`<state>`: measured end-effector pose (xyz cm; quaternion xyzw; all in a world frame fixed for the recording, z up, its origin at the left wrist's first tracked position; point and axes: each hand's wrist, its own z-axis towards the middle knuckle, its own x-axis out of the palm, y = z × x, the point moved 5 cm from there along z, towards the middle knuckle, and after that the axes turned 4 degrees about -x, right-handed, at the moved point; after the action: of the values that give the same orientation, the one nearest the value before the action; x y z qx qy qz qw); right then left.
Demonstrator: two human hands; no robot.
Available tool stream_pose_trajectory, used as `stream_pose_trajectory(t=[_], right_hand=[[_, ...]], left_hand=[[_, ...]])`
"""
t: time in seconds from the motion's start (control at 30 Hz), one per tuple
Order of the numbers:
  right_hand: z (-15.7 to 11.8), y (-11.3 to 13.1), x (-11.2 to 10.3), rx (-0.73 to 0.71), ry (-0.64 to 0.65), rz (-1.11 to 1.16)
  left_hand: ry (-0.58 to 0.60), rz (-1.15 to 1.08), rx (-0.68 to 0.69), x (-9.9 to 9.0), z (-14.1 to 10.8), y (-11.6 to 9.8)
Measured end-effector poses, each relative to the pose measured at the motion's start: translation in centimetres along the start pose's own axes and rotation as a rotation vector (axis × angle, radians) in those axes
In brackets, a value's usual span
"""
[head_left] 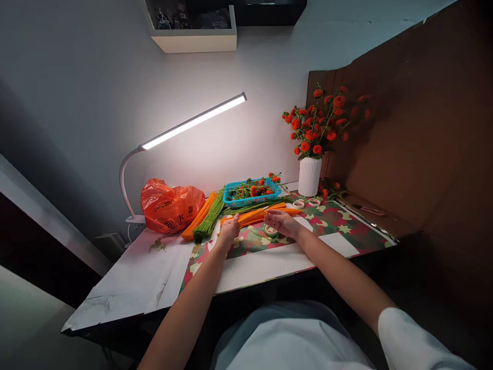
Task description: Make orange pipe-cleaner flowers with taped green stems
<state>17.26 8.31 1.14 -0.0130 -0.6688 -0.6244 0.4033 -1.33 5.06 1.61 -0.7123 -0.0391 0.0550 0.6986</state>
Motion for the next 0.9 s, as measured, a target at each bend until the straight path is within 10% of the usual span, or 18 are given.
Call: stream_pose_trajectory(t=[0.43,0.9], right_hand=[[0.0,2.8,-1.6,-0.262,-0.128,-0.709],[-1.8,3.4,1.0,-0.686,-0.380,-1.462]], left_hand=[[-0.029,0.496,0.324,-1.1,-0.6,-1.2],[-0.248,0.605,0.350,-1.3,-1.3,-1.8]])
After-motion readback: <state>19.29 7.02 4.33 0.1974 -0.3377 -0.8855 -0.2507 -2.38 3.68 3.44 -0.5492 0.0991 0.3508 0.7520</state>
